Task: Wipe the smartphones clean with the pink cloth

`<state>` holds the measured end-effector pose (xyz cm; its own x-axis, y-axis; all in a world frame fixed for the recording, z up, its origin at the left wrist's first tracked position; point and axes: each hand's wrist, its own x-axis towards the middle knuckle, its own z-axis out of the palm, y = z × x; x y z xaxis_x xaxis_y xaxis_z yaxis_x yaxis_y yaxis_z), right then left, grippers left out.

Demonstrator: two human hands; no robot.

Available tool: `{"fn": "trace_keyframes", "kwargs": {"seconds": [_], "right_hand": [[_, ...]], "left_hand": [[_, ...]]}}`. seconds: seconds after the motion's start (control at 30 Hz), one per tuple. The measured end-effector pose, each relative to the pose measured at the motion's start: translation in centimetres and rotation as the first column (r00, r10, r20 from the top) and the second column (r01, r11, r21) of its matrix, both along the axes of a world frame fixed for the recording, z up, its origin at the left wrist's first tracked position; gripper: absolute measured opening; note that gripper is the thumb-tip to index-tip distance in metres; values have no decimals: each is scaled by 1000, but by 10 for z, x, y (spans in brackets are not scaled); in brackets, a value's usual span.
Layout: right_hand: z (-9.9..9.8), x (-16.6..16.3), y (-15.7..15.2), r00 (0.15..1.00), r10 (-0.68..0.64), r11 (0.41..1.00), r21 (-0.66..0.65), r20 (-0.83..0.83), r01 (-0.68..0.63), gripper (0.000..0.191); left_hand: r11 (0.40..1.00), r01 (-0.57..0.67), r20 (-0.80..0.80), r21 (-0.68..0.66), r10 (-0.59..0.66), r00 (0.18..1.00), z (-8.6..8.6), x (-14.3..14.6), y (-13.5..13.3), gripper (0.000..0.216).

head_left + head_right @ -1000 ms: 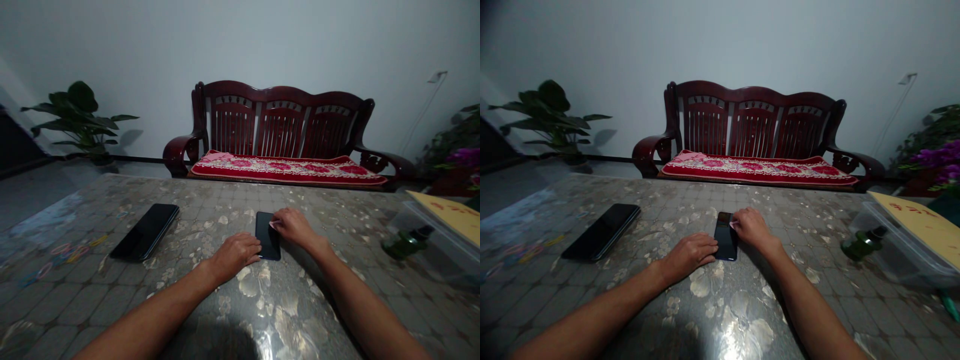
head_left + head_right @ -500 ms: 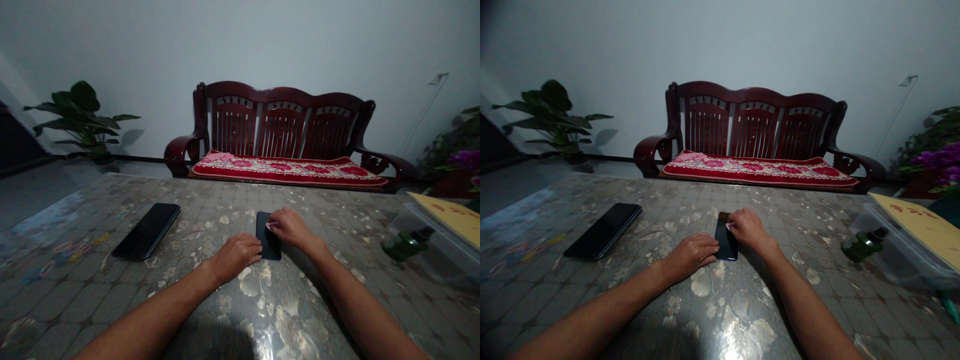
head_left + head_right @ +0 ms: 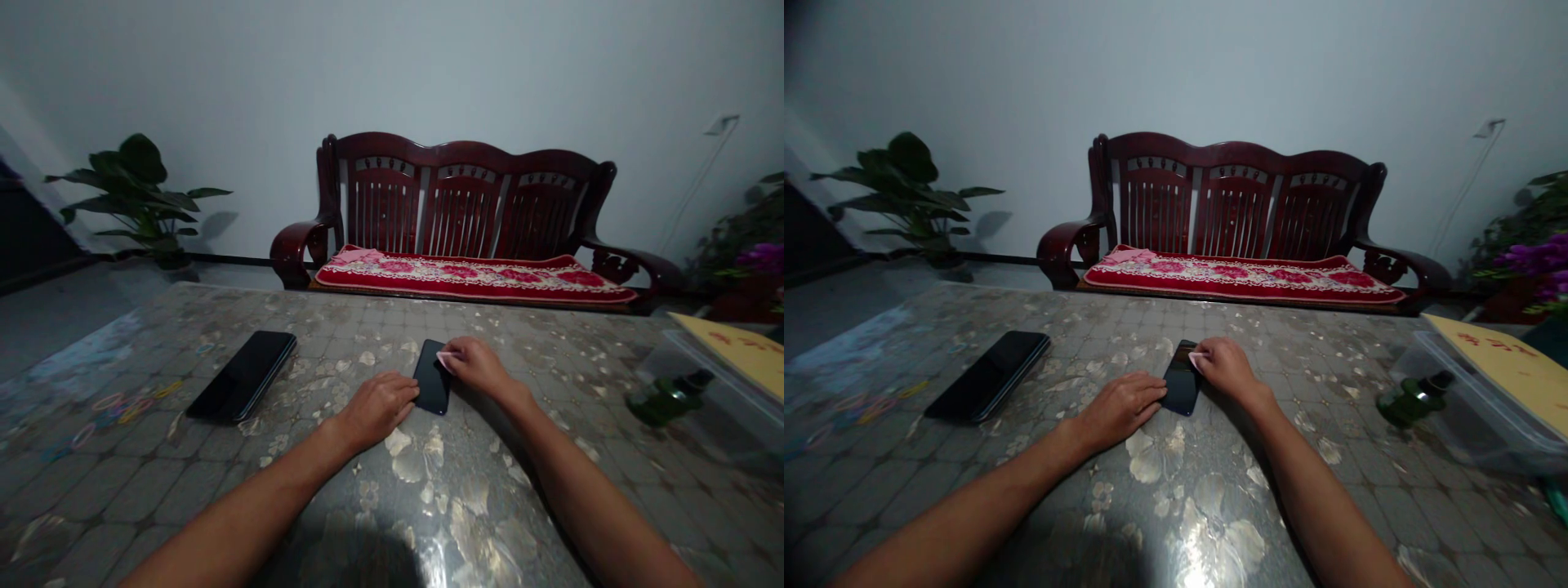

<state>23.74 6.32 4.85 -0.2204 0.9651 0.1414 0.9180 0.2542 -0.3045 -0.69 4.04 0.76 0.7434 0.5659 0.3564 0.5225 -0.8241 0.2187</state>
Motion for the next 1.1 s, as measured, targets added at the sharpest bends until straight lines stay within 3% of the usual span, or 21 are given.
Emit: {"fn": "trace_keyframes", "kwargs": {"seconds": [0.13, 0.33, 0.6, 0.77, 0.97, 1.1], "right_hand": [[-10, 10, 9, 983, -123, 992, -27, -134, 121, 32], [-16, 11, 13, 970, -150, 989, -33, -194, 146, 29], [-18, 10, 14, 972, -128, 991, 0, -198, 131, 28], [-26, 13, 21, 951, -133, 991, -10, -279, 136, 26], [-28, 14, 23, 936, -139, 990, -10, -322, 144, 20], [-33, 17, 27, 873, -167, 985, -45, -458, 165, 19]], "left_hand": [[976, -194, -10, -93, 194, 981, 10, 5, -3, 24], [903, -405, -157, -145, 383, 910, 39, 36, -21, 37], [870, -491, -354, -47, 445, 823, 44, 71, -24, 59], [840, -542, -461, -28, 470, 753, 49, 84, -22, 51], [859, -510, -537, -26, 419, 733, 56, 90, -27, 43], [881, -471, -553, -44, 372, 746, 54, 86, -25, 36]]}}
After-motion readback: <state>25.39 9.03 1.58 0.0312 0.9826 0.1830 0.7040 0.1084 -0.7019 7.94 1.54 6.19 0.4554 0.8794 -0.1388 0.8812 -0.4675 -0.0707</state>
